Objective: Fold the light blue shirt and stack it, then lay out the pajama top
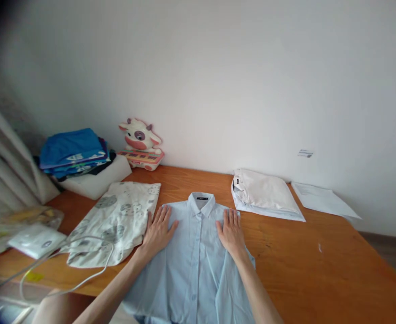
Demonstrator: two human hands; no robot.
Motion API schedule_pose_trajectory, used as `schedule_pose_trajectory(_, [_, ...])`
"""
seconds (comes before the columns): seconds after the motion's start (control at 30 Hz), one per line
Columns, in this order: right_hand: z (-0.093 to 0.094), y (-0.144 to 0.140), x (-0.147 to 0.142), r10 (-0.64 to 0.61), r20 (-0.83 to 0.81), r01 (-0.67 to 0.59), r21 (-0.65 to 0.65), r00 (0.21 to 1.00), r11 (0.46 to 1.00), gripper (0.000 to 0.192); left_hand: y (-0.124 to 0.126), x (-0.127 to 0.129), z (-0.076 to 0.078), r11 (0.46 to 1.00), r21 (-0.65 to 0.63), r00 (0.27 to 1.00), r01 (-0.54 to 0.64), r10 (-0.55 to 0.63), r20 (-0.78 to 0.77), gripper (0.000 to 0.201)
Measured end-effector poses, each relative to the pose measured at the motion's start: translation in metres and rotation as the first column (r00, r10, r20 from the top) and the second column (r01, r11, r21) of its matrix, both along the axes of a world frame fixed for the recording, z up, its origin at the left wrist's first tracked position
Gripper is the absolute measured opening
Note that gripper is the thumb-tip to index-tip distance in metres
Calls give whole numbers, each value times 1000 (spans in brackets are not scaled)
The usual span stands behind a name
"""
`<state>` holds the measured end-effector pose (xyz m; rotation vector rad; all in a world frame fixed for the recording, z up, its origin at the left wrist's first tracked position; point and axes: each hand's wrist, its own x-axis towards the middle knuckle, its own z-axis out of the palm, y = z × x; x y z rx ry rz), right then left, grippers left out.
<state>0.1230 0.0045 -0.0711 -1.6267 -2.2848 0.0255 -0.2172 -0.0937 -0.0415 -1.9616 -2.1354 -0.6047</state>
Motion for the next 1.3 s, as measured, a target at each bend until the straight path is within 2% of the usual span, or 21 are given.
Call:
schedule_pose_trajectory(0.17, [-2,0,-16,1,15,-2,26,1000,1000,77,-7,-18,-1,1000,6,1000,0,0,28,64])
schedule_pose_trajectory(0.33, [10,16,-39,-20,92,19,16,996,1000,76,10,-34,1,999,-49,1000,-13,14,26,65])
schedule_pose_trajectory(0.47, [12,31,-45,-10,100,6,42,995,999,76,23,-29,8,995,-68,994,-67,73,81,63])
schedule_pose_trajectory(0.53, [6,35,-42,8,67,-13,79,998,997,76,22,-25,16,996,-75,986,-54,66,155,60])
schedule_pose_trajectory(0.6, [-3,38,-38,30,26,-33,118,999,993,77,17,-27,28,998,-66,963,14,4,268,57])
schedule_pose_trajectory(0.7, [-18,41,-32,66,-19,-62,168,998,984,79,6,-45,51,996,4,924,93,-88,373,49])
schedule_pose_trajectory(0.73, [-22,41,-31,74,-26,-69,182,997,981,78,3,-54,57,998,16,931,62,-64,358,48])
schedule_pose_trajectory(0.8, [-27,41,-29,77,-32,-69,200,997,977,78,1,-73,61,993,-31,953,-118,122,278,54])
schedule_pose_trajectory(0.87, [-29,40,-27,72,-27,-65,209,997,976,77,3,-88,52,939,-120,928,-322,339,157,68])
schedule_pose_trajectory(0.93, [-30,40,-26,69,-13,-64,212,998,975,78,5,-96,35,897,-161,905,-412,423,38,74])
schedule_pose_trajectory(1.03, [-29,40,-25,67,-2,-65,203,998,977,78,7,-95,10,915,-127,924,-383,377,-68,66])
schedule_pose_trajectory(1.1, [-30,40,-25,72,-23,-66,194,997,979,77,7,-94,4,932,-116,939,-343,335,-83,63])
schedule_pose_trajectory(1.2, [-31,41,-24,81,-65,-68,185,995,980,77,11,-103,6,962,-105,967,-251,244,-79,60])
schedule_pose_trajectory(1.3, [-29,40,-25,64,-46,-55,179,997,982,78,24,-128,14,981,-137,990,-138,131,-58,58])
